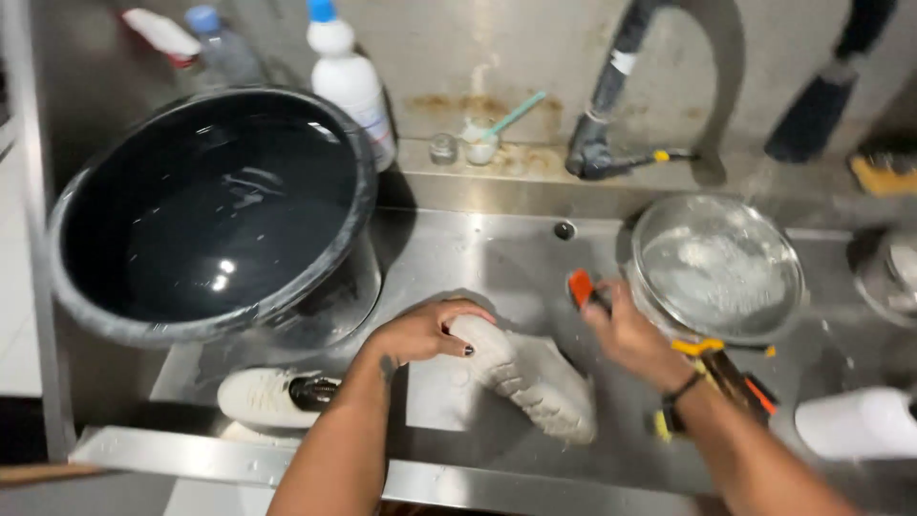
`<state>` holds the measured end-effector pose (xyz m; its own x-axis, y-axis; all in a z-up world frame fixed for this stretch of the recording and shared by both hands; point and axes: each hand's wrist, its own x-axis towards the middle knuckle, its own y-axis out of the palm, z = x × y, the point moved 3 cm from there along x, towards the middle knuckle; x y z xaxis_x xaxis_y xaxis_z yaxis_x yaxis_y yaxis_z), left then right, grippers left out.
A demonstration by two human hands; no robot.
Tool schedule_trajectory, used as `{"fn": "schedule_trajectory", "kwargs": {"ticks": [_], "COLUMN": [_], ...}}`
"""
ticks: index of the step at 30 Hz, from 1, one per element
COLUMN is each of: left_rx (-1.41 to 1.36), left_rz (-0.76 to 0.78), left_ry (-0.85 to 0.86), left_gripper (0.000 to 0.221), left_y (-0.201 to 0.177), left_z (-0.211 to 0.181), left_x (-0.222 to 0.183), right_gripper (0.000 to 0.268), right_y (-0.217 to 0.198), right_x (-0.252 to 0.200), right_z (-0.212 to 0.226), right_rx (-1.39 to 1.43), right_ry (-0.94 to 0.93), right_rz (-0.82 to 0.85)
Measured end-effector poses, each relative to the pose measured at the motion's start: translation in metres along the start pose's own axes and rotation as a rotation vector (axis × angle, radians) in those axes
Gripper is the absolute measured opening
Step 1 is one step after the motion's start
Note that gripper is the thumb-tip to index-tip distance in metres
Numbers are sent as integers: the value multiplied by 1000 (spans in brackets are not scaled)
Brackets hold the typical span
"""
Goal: Scrubbing the soles of white sneakers with a brush and cleaning solution in a metal sink.
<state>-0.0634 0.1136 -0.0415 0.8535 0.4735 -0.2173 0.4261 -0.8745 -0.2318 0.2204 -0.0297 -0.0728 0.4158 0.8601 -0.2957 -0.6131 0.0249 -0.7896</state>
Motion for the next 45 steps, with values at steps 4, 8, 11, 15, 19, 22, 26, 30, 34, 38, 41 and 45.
{"fn": "schedule_trajectory", "kwargs": {"ticks": [4, 8, 11, 15, 19, 22, 26, 30, 34, 38, 41, 45], "left_rx": [-30, -11, -100, 172, 462, 531, 450, 369, 430, 459, 498, 481], "left_rz": [-132, -397, -373, -112, 49, 146, 26, 7, -73, -53, -54, -101], "left_ry": [-108, -120, -132, -417, -486, -587, -545, -762, -744, -762, -677, -561], "left_gripper": [56, 64, 83, 113, 108, 100, 96, 91, 81, 92, 96, 85], "left_y": [2, 27, 47, 67, 58, 57, 55, 55, 59, 62, 66, 60], "left_z": [72, 125, 79, -20, 6, -34, -32, -62, -45, -19, 7, 4], "left_x": [35, 78, 63, 16, 18, -14, -25, -40, -33, -24, -24, -18], "right_gripper": [74, 81, 63, 60, 29, 36, 61, 42, 9, 31, 24, 24], "right_y": [73, 85, 82, 59, -73, -120, -120, -116, -40, 33, 88, 75], "right_x": [-3, -25, -46, 19, 7, 46, 57, 32, 55, 24, 58, 79], "right_z": [-20, 2, 29, -22, -38, -103, -94, -11, 28, 100, 61, 59], "right_rx": [199, 207, 497, 527, 3, -697, -844, -540, -43, -15, -126, -135], "right_ry": [-107, -62, 68, 45, 52, 290, 317, 157, -311, -989, -924, -702], "right_rz": [89, 103, 204, -39, -321, -314, 81, -97, -300, -891, -729, -723]}}
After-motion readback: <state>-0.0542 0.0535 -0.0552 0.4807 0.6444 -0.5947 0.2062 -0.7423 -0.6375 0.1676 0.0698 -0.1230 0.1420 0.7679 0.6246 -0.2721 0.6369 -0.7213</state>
